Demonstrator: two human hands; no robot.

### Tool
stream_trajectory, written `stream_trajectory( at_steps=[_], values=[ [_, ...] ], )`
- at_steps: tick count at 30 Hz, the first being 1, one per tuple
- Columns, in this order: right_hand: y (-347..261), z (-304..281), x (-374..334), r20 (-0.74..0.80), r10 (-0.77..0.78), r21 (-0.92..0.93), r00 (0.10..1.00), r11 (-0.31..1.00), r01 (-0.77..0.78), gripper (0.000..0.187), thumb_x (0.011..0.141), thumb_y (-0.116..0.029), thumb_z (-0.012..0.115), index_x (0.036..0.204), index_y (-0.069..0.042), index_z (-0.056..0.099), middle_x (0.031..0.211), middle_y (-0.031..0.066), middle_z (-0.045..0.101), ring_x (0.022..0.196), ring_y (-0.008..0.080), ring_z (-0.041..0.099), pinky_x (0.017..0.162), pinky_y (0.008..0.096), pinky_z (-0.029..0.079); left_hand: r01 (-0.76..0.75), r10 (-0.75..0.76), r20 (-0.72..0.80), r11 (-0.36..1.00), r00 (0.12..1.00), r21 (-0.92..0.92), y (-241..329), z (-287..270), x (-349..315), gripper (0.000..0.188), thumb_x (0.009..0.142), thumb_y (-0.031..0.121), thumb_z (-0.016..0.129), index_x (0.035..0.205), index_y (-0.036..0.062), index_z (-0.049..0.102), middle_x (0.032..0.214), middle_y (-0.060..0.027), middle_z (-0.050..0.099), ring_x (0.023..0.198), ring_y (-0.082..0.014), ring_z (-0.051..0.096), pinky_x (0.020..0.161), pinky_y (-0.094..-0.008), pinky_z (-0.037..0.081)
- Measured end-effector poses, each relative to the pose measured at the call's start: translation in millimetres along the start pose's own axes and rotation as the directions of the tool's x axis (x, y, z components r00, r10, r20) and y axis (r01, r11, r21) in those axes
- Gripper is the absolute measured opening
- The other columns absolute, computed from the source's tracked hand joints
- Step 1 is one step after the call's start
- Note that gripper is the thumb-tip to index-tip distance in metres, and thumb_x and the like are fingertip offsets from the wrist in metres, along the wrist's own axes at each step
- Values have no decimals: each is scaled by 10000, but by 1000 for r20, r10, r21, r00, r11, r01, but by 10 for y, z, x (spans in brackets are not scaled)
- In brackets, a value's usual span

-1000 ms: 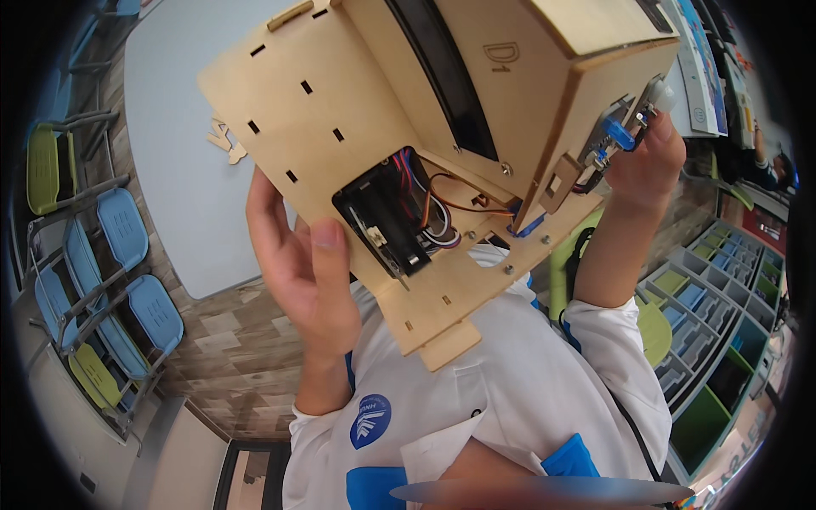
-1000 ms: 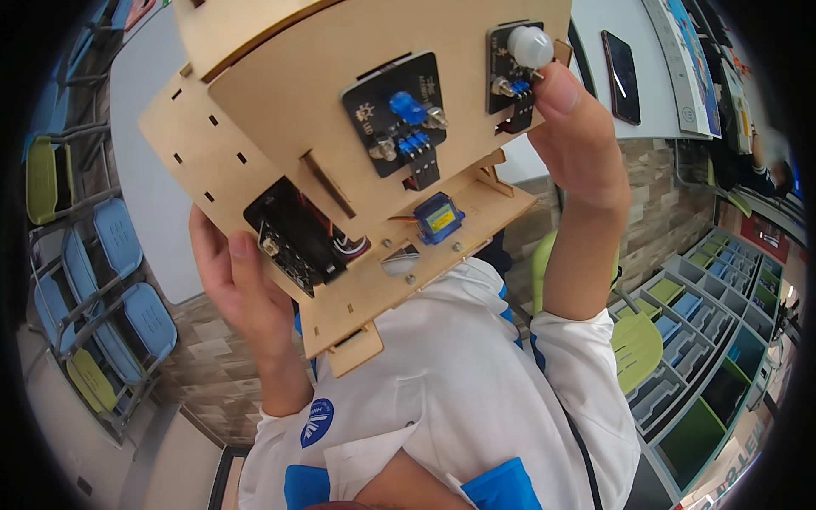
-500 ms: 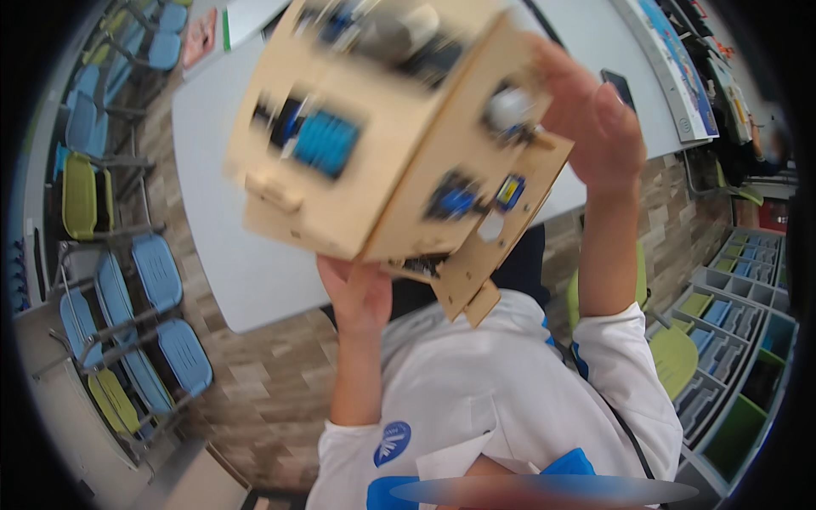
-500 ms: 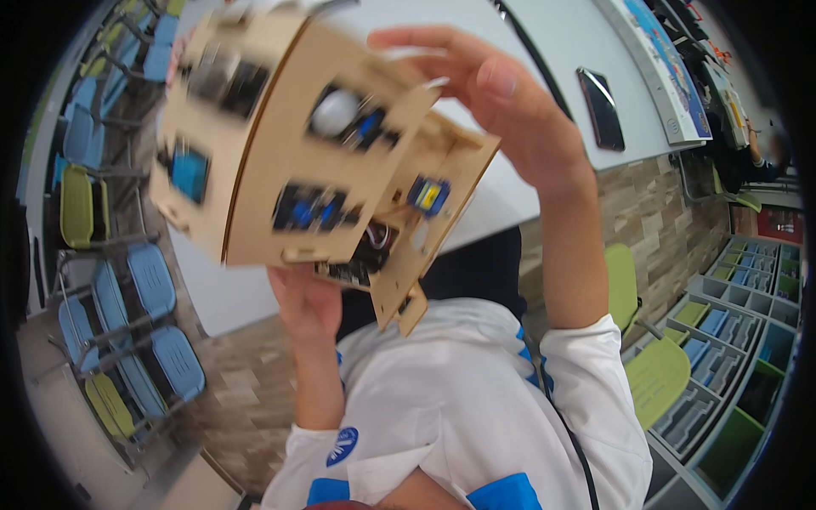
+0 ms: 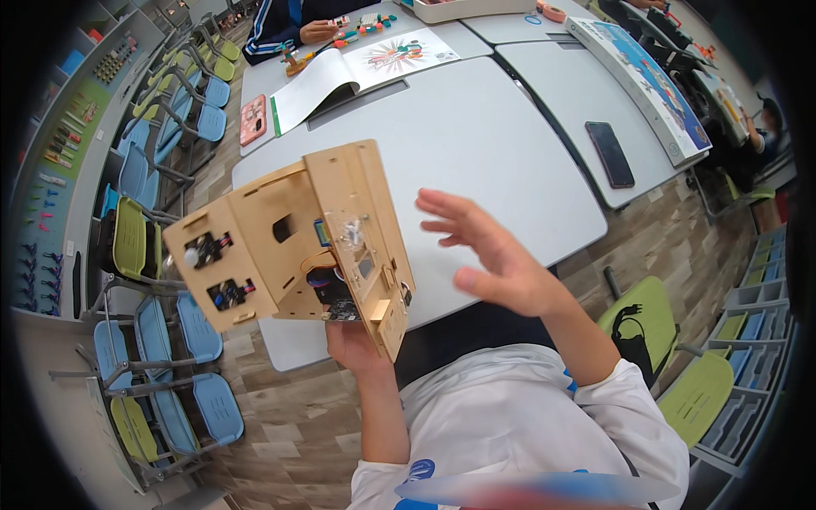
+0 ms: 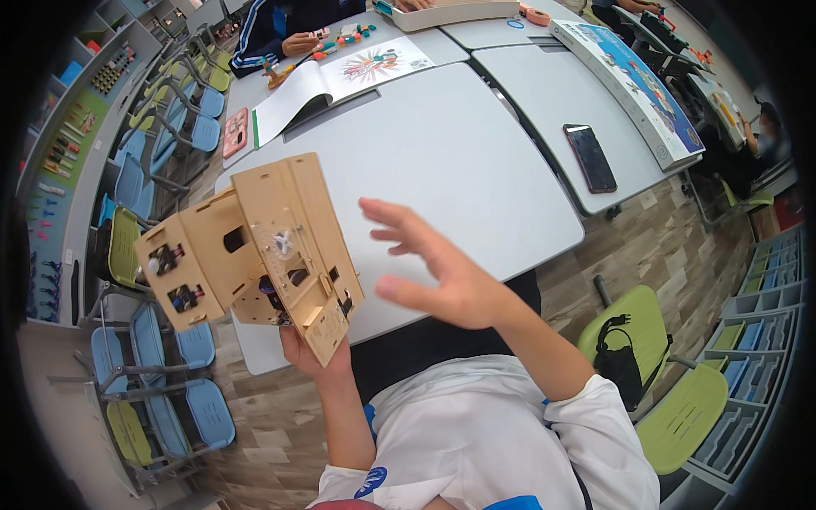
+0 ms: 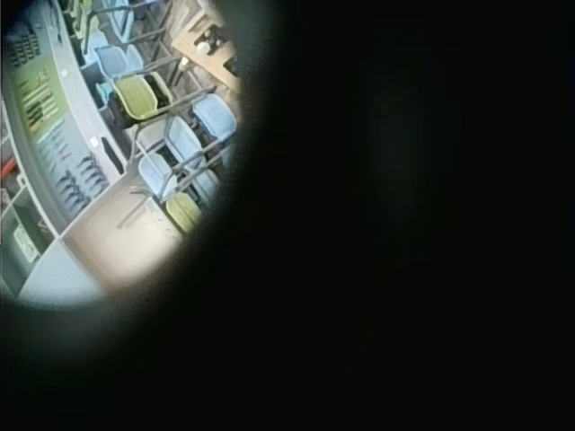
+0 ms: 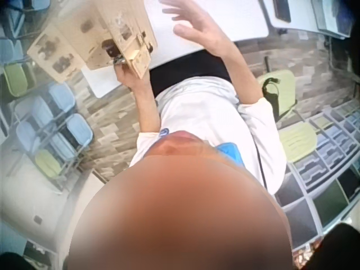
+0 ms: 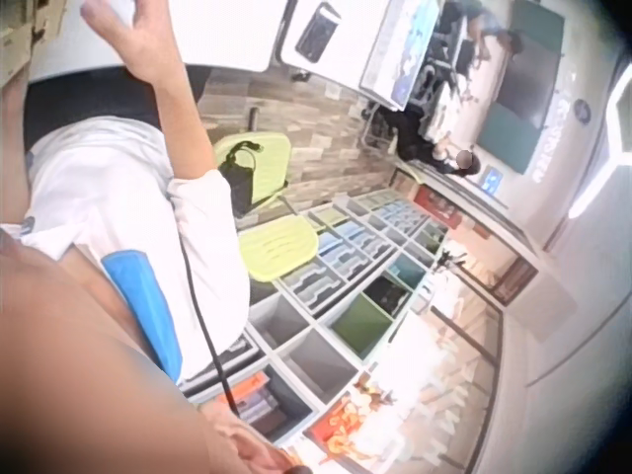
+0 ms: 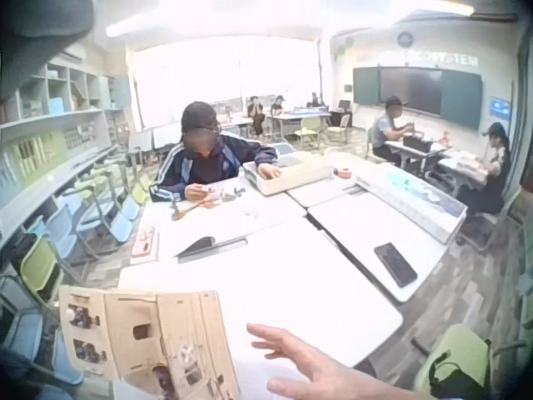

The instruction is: The person retrieves a wooden electronic kit from a shelf and assembles it at a table. They insert small wooden pieces into slots, attach a blue cap, and connect internal wiring to complete the structure.

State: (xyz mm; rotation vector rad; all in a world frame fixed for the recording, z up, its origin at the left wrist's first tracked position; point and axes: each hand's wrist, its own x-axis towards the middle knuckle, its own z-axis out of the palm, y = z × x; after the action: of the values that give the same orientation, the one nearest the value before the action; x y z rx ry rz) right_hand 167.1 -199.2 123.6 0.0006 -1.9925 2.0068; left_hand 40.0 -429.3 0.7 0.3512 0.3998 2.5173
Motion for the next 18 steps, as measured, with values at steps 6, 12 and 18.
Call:
stream_trajectory(
  at_steps=[6, 12, 18],
  values=[
    [-97, 425, 80, 81, -55, 99, 995, 994, 47, 1102, 1070, -483, 742, 1825, -66, 57, 1818, 242, 299, 1624, 364, 415, 1293, 505, 354, -124, 128, -29, 986, 991, 107, 76, 55, 48, 566, 1136, 311, 599, 1641, 67, 524, 1623, -144, 603, 1494, -332, 585, 1266, -544, 455],
    [-39, 449, 240, 102, -271, 25, 957, 963, 270, 1193, 1009, -482, 796, 1828, -67, 33, 1792, 249, 344, 1608, 352, 435, 1309, 524, 347, -243, 155, 270, 910, 950, 335, 359, -39, 208, 570, 1100, 202, 716, 1635, 114, 540, 1594, -137, 628, 1456, -324, 625, 1227, -558, 517],
    [-105, 329, 317, 64, -292, -5, 954, 956, 293, 1293, 867, -375, 956, 1814, -57, 135, 1673, 260, 471, 1535, 375, 511, 1253, 520, 439, -220, 106, 305, 902, 947, 371, 408, -123, 324, 619, 1037, 143, 801, 1602, 83, 553, 1559, -138, 658, 1389, -325, 680, 1182, -532, 573]
  ],
)
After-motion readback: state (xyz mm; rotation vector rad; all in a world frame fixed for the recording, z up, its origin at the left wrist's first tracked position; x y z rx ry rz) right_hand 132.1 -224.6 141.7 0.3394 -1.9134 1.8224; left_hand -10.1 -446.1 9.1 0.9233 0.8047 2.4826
